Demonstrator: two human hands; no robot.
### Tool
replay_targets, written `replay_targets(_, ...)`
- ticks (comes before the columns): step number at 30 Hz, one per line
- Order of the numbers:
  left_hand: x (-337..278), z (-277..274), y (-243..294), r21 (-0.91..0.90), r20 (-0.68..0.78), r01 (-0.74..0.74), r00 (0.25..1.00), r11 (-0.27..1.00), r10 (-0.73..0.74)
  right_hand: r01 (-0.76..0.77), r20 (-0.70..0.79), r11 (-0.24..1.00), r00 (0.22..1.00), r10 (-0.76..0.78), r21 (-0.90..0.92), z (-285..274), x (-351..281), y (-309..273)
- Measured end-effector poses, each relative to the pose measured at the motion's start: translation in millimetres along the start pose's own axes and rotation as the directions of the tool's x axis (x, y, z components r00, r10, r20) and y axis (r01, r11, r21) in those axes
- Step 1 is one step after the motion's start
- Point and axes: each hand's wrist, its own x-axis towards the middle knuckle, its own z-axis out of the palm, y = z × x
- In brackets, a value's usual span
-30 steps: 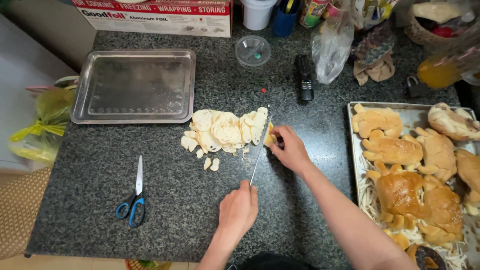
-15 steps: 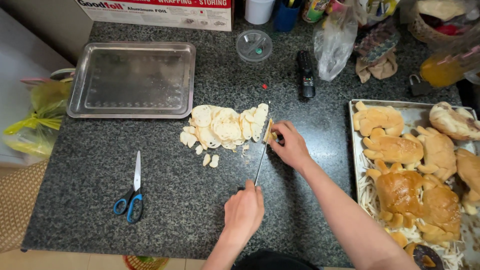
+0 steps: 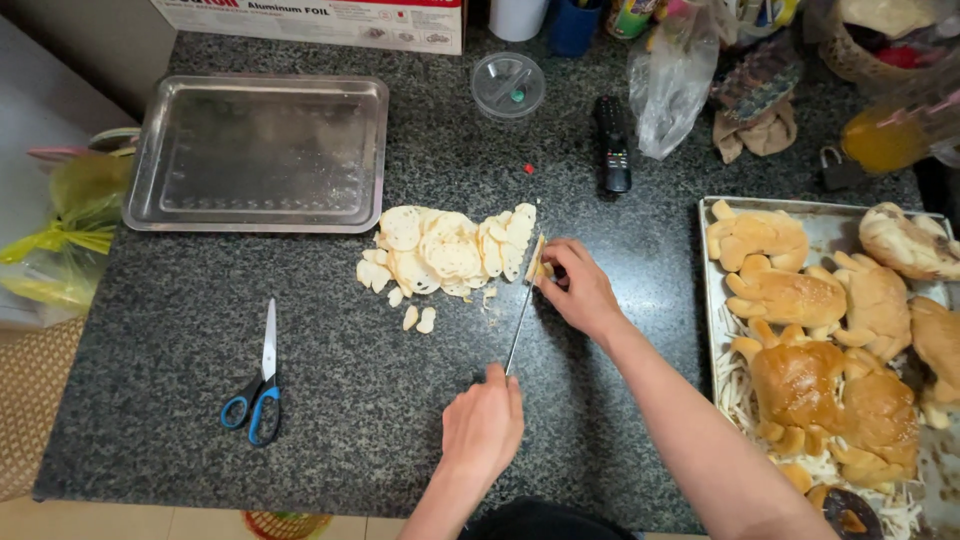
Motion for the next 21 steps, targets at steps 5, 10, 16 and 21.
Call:
replay_targets(5, -2, -2, -1, 0.013, -0.001, 0.005, 1.0, 1.0, -0.005, 0.002, 0.005, 1.0, 1.0, -0.002, 0.014, 1, 0, 5)
replay_targets(10, 2, 3, -4, 0.026, 0.001, 0.01, 1.0, 1.0, -0.01, 0.011, 0.007, 1.0, 1.0, -0.011, 0.023, 1, 1, 6)
replay_targets(16, 13, -1, 1, -0.025, -0.038, -0.035, 0.999, 0.999, 0.035, 0.023, 0.016, 1.0, 1.0, -0.023, 0.006, 2, 0, 6)
replay_targets(21, 10, 4, -4, -0.011, 0.011, -0.012, 1.0, 1.0, 0.012, -0.001, 0.03, 1.0, 1.0, 0.001, 0.007, -1, 1, 2)
